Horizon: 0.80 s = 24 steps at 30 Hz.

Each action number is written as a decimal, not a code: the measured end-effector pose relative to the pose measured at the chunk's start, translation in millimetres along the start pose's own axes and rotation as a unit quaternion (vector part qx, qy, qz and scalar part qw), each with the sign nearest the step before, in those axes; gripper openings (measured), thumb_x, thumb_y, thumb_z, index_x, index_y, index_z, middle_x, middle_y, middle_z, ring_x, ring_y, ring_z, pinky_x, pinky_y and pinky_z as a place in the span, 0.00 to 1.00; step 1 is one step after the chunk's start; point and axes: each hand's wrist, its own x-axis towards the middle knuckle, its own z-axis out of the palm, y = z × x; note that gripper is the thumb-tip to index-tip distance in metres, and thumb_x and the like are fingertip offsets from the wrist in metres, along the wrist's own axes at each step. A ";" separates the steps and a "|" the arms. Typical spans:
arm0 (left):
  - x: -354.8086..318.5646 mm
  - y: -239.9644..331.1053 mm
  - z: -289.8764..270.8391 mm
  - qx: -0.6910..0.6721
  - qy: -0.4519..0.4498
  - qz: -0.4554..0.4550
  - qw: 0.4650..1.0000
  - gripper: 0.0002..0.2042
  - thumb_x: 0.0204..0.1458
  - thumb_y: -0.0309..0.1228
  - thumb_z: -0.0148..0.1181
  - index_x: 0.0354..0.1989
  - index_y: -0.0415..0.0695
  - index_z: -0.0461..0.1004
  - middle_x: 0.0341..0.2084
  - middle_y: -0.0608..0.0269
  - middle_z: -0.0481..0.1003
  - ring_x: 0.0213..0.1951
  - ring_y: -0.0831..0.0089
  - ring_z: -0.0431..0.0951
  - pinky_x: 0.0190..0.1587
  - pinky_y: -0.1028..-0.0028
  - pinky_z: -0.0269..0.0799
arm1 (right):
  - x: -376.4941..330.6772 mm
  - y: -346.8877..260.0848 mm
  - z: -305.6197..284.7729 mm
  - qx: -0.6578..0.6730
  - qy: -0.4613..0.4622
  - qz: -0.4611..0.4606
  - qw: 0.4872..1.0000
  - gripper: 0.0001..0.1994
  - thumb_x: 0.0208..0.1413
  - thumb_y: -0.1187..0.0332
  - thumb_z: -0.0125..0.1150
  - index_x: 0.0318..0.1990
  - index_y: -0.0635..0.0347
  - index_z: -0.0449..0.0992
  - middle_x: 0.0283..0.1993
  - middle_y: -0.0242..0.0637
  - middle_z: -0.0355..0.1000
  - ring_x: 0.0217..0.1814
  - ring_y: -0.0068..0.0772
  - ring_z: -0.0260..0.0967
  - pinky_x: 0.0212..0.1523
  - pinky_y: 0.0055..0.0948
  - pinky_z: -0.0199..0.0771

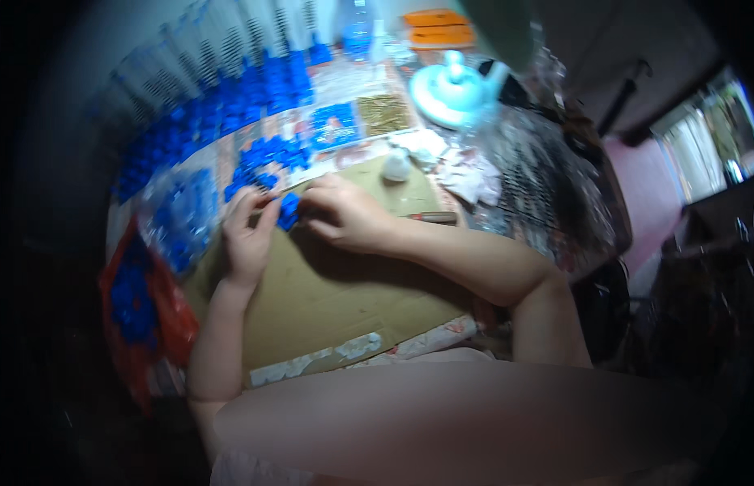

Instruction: The person picks up a blue plastic piece and a metal spring, applies glue to the piece, and inserts the spring into it. They then apply glue to the tip of a long metal rod and slide the blue piece and spring assembly onto the rod.

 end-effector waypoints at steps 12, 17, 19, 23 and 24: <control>-6.9 -20.8 -4.0 -0.016 -0.061 -0.046 0.997 0.04 0.59 0.19 0.53 0.41 0.35 0.73 0.36 0.68 0.69 0.39 0.83 0.69 0.43 0.82 0.66 | -2.7 3.0 6.8 -0.038 0.010 -0.024 0.999 0.09 0.45 0.70 0.64 0.36 0.58 0.75 0.39 0.40 0.70 0.47 0.46 0.66 0.49 0.41 0.65; -6.3 -17.3 0.2 -0.038 -0.019 -0.053 0.998 0.03 0.55 0.19 0.57 0.36 0.35 0.73 0.30 0.63 0.71 0.35 0.74 0.71 0.41 0.75 0.68 | -3.2 0.4 6.2 -0.050 0.014 -0.028 0.998 0.08 0.45 0.69 0.64 0.35 0.58 0.76 0.37 0.39 0.70 0.47 0.44 0.66 0.49 0.41 0.65; -7.3 -18.5 -0.1 -0.053 -0.021 -0.061 0.997 0.03 0.55 0.19 0.57 0.36 0.35 0.73 0.31 0.62 0.72 0.35 0.74 0.71 0.42 0.75 0.68 | -3.1 0.2 6.9 -0.053 0.018 -0.030 0.998 0.08 0.45 0.69 0.64 0.34 0.58 0.76 0.37 0.39 0.70 0.46 0.44 0.66 0.48 0.41 0.65; -11.6 -18.5 1.2 -0.061 -0.031 -0.067 0.995 0.04 0.54 0.18 0.57 0.37 0.35 0.73 0.33 0.61 0.73 0.37 0.73 0.73 0.45 0.74 0.68 | -3.1 2.4 9.0 -0.054 0.023 -0.028 0.998 0.07 0.46 0.68 0.64 0.33 0.58 0.77 0.36 0.39 0.70 0.46 0.44 0.66 0.48 0.40 0.65; -11.6 -16.8 0.8 -0.051 -0.034 -0.057 0.997 0.04 0.54 0.18 0.57 0.37 0.35 0.73 0.34 0.61 0.74 0.37 0.72 0.73 0.45 0.74 0.68 | -3.3 2.3 9.1 -0.052 0.030 -0.030 0.998 0.07 0.46 0.68 0.64 0.33 0.58 0.77 0.36 0.39 0.70 0.45 0.43 0.66 0.48 0.40 0.65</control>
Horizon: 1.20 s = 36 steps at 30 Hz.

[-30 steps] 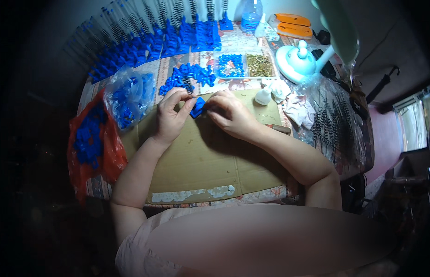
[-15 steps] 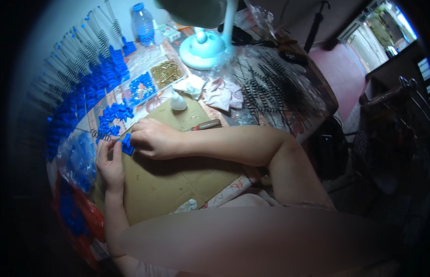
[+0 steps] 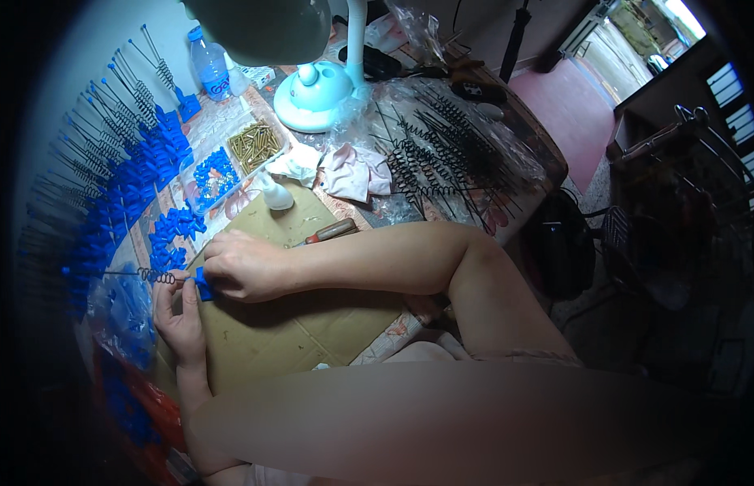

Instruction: The person picks up a blue plastic piece and a metal spring, applies glue to the piece, and inserts the spring into it. They then apply glue to the tip of a long metal rod and slide the blue piece and spring assembly onto the rod.

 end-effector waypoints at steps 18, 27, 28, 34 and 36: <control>1.6 6.9 0.2 0.047 0.006 0.028 0.998 0.03 0.55 0.19 0.57 0.38 0.35 0.74 0.34 0.63 0.73 0.38 0.75 0.73 0.45 0.76 0.68 | 0.4 -1.3 -0.6 -0.001 -0.007 -0.001 1.000 0.05 0.47 0.68 0.63 0.32 0.57 0.78 0.35 0.38 0.70 0.45 0.43 0.66 0.46 0.40 0.64; 4.1 14.3 -0.7 0.067 0.006 0.041 0.997 0.04 0.53 0.17 0.59 0.36 0.34 0.74 0.32 0.60 0.74 0.36 0.71 0.74 0.43 0.73 0.69 | 1.9 -1.0 -2.6 -0.004 -0.021 -0.005 1.000 0.05 0.47 0.68 0.63 0.31 0.57 0.77 0.36 0.38 0.70 0.45 0.43 0.66 0.46 0.41 0.65; 4.1 15.2 -0.8 0.067 0.008 0.039 0.997 0.04 0.52 0.17 0.59 0.35 0.34 0.74 0.31 0.60 0.74 0.35 0.71 0.74 0.42 0.73 0.69 | 1.8 -1.3 -3.1 -0.002 -0.022 -0.008 1.000 0.05 0.47 0.68 0.63 0.31 0.57 0.77 0.36 0.38 0.70 0.45 0.43 0.66 0.46 0.41 0.65; 6.3 15.0 2.2 0.061 0.018 0.069 0.996 0.04 0.50 0.16 0.61 0.33 0.35 0.73 0.28 0.59 0.73 0.33 0.70 0.74 0.39 0.74 0.70 | 1.3 0.7 0.2 0.005 -0.036 -0.003 0.999 0.06 0.47 0.68 0.64 0.33 0.58 0.76 0.36 0.39 0.69 0.45 0.44 0.66 0.47 0.41 0.65; 6.3 15.0 3.9 0.062 0.032 0.083 0.994 0.04 0.50 0.16 0.62 0.32 0.36 0.73 0.27 0.60 0.73 0.31 0.70 0.74 0.37 0.74 0.70 | 1.1 1.1 0.4 0.007 0.004 -0.017 1.000 0.04 0.45 0.68 0.62 0.27 0.57 0.75 0.33 0.41 0.69 0.43 0.46 0.67 0.45 0.42 0.65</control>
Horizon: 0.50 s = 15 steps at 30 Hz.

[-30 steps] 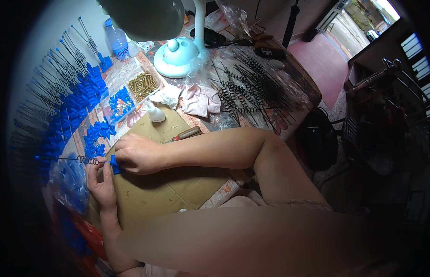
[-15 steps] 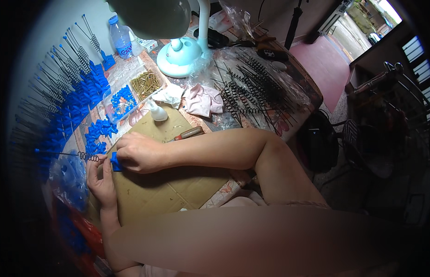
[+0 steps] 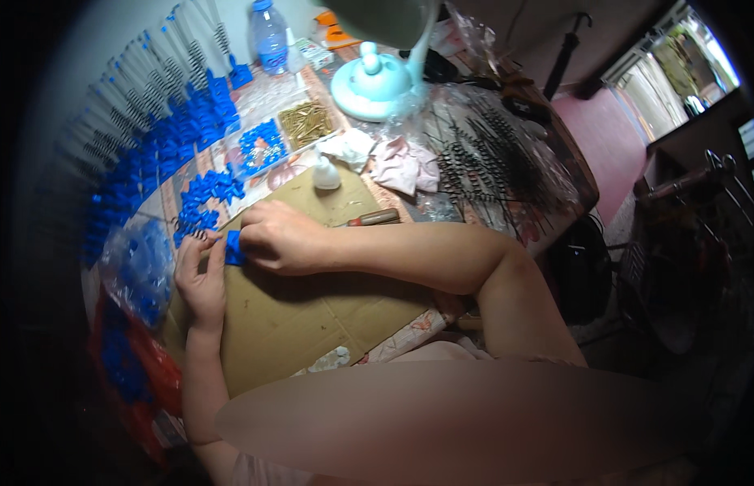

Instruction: The person picks up a blue plastic piece and a metal spring, applies glue to the piece, and inserts the spring into it. They then apply glue to the tip of a long metal rod and slide the blue piece and spring assembly onto the rod.

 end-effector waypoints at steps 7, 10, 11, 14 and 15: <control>-0.7 5.0 -1.2 0.005 0.001 0.000 1.000 0.04 0.50 0.18 0.62 0.30 0.36 0.72 0.25 0.59 0.71 0.29 0.68 0.72 0.35 0.73 0.68 | -0.3 -3.6 -4.8 -0.009 -0.044 0.016 0.999 0.06 0.47 0.69 0.64 0.33 0.56 0.76 0.37 0.39 0.69 0.45 0.45 0.66 0.47 0.40 0.65; 0.0 6.0 -1.1 0.008 0.001 0.002 1.000 0.04 0.50 0.19 0.63 0.29 0.36 0.72 0.25 0.59 0.70 0.28 0.68 0.71 0.34 0.73 0.67 | 0.4 -6.0 -8.6 -0.011 -0.048 0.022 0.999 0.06 0.47 0.70 0.64 0.33 0.56 0.76 0.36 0.39 0.69 0.44 0.45 0.66 0.46 0.41 0.65; 0.9 5.5 0.2 0.009 0.006 0.009 1.000 0.05 0.50 0.19 0.63 0.28 0.36 0.72 0.24 0.59 0.69 0.28 0.69 0.70 0.34 0.74 0.66 | 0.8 -5.9 -8.5 -0.007 -0.038 0.017 0.999 0.05 0.47 0.70 0.65 0.32 0.56 0.77 0.35 0.39 0.69 0.44 0.46 0.66 0.46 0.40 0.65; 1.8 5.2 1.2 -0.002 0.003 0.016 1.000 0.05 0.50 0.20 0.63 0.29 0.36 0.72 0.24 0.59 0.69 0.28 0.69 0.70 0.33 0.74 0.66 | 0.6 -5.2 -10.7 -0.012 -0.034 0.009 0.999 0.05 0.46 0.71 0.65 0.32 0.56 0.77 0.35 0.39 0.69 0.43 0.45 0.66 0.45 0.40 0.66; 1.9 5.1 1.2 -0.004 0.003 0.014 1.000 0.05 0.50 0.20 0.64 0.29 0.36 0.72 0.23 0.60 0.69 0.27 0.69 0.70 0.33 0.74 0.66 | 0.3 -5.2 -10.4 -0.012 -0.031 0.009 0.999 0.05 0.46 0.71 0.65 0.32 0.57 0.77 0.35 0.39 0.69 0.43 0.45 0.66 0.45 0.40 0.66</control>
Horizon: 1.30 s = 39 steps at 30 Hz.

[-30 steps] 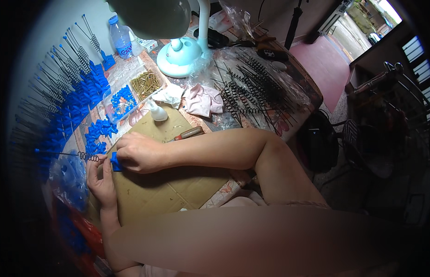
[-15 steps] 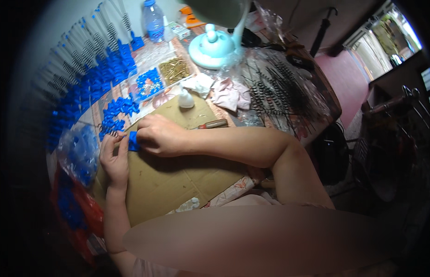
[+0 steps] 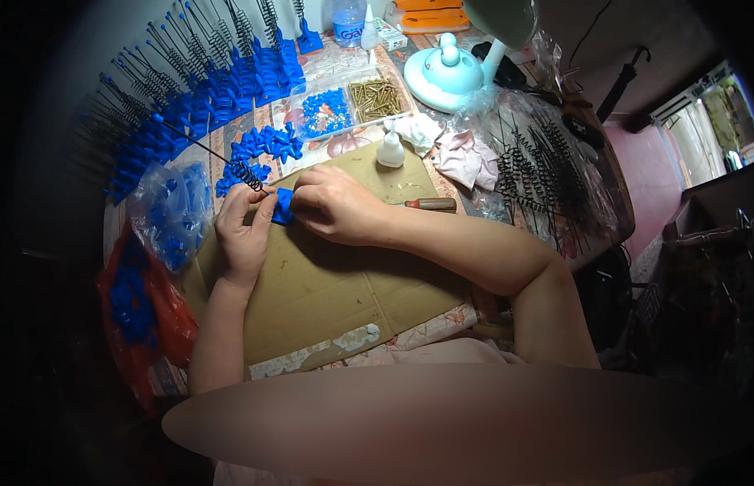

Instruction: The person picks up a blue plastic piece and a metal spring, applies glue to the piece, and inserts the spring into it. They then apply glue to the tip of a long metal rod and slide the blue piece and spring assembly onto the rod.

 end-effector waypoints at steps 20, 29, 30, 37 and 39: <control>-0.6 -1.9 -2.3 0.010 -0.002 -0.003 1.000 0.05 0.49 0.20 0.64 0.30 0.36 0.72 0.24 0.60 0.70 0.28 0.69 0.70 0.33 0.74 0.66 | 0.9 0.1 -0.3 0.011 0.000 -0.005 1.000 0.06 0.47 0.72 0.64 0.32 0.60 0.76 0.35 0.40 0.69 0.43 0.46 0.66 0.45 0.40 0.66; -1.6 -3.2 -1.2 0.005 0.000 -0.005 1.000 0.05 0.49 0.20 0.64 0.30 0.36 0.73 0.24 0.60 0.70 0.28 0.69 0.70 0.33 0.74 0.67 | 0.9 0.9 -0.2 0.012 0.000 -0.009 1.000 0.06 0.46 0.72 0.64 0.32 0.60 0.76 0.35 0.40 0.69 0.42 0.46 0.67 0.44 0.41 0.66; -1.1 -2.3 -0.9 0.000 0.000 -0.006 1.000 0.05 0.49 0.20 0.64 0.30 0.36 0.73 0.25 0.60 0.70 0.28 0.69 0.70 0.34 0.74 0.67 | 1.0 1.2 -0.2 0.009 -0.004 -0.004 1.000 0.06 0.46 0.72 0.64 0.32 0.60 0.76 0.35 0.40 0.69 0.42 0.47 0.67 0.44 0.41 0.66; -2.6 -5.0 -1.7 0.008 0.003 -0.008 1.000 0.06 0.49 0.20 0.64 0.29 0.36 0.72 0.24 0.60 0.69 0.28 0.69 0.70 0.33 0.74 0.66 | 1.5 0.3 0.8 0.015 0.008 -0.014 1.000 0.07 0.46 0.72 0.65 0.32 0.61 0.75 0.34 0.40 0.69 0.42 0.47 0.67 0.43 0.41 0.66; -1.9 -3.9 -0.6 -0.002 0.005 -0.003 1.000 0.06 0.49 0.20 0.64 0.29 0.36 0.72 0.24 0.60 0.69 0.28 0.69 0.70 0.33 0.74 0.66 | 1.4 1.2 1.8 0.019 0.009 -0.002 1.000 0.05 0.44 0.70 0.63 0.29 0.57 0.76 0.33 0.40 0.69 0.43 0.46 0.67 0.43 0.42 0.65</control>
